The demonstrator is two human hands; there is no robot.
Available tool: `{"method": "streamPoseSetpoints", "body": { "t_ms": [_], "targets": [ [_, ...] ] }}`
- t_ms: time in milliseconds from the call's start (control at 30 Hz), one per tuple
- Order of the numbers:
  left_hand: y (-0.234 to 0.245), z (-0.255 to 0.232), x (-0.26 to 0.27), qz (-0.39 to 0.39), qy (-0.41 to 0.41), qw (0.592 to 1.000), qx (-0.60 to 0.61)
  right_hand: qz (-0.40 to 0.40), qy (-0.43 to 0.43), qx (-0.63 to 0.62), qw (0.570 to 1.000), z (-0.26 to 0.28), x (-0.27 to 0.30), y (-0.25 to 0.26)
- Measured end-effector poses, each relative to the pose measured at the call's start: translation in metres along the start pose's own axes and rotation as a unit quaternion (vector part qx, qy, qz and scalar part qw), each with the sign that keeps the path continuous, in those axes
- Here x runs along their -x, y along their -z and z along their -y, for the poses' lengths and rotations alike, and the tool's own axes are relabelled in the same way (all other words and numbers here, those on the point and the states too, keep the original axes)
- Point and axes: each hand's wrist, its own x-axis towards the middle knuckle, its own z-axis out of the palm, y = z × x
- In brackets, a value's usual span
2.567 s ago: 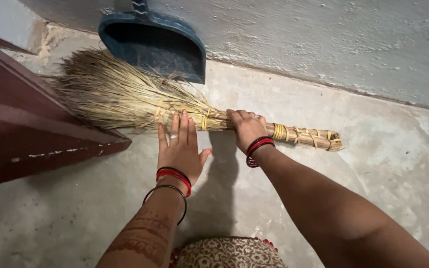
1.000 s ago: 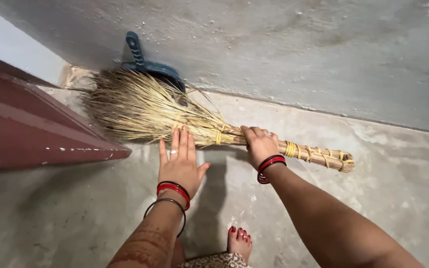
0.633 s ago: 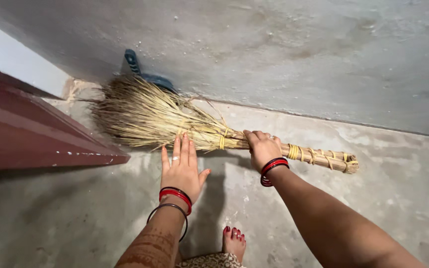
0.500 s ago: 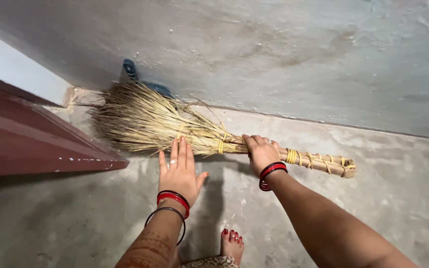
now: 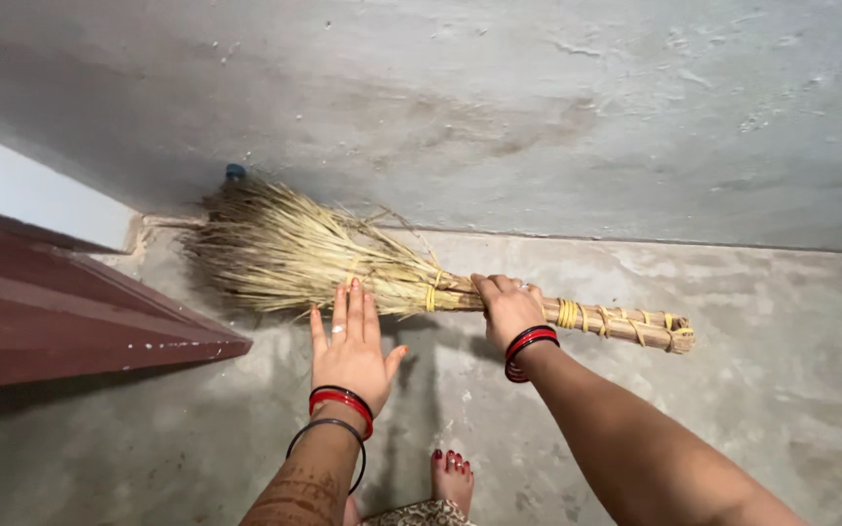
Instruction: The person sweeps white paper scraps off a concrete floor using a grass broom and a dustpan. They gather the scraps by hand and move them into the pan.
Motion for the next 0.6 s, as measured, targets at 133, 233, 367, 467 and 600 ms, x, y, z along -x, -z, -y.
{"method": "streamPoseSetpoints", "body": {
  "t_ms": [133,233,367,467,600],
  "targets": [
    [0.015,-0.012,0.001,0.023,-0.008,1.000,-0.010,0.010,-0.011,-0.003,1.000,-0.007,0.011,0.016],
    [0.022,-0.022,0.002,0.008,-0.016,1.000,-0.003,0.019,-0.026,-0.001,0.999,-0.015,0.022,0.027],
    [0.037,-0.034,0.005,0.018,-0.022,1.000,-0.006,0.013,-0.032,-0.010,0.999,-0.023,0.033,0.041],
    [0.050,-0.040,0.011,0.027,-0.027,0.999,-0.015,0.017,-0.045,-0.014,0.999,-0.026,0.041,0.055],
    [0.062,-0.049,0.013,0.017,-0.031,0.999,-0.017,0.021,-0.063,-0.009,0.998,-0.031,0.053,0.072]
  ]
}}
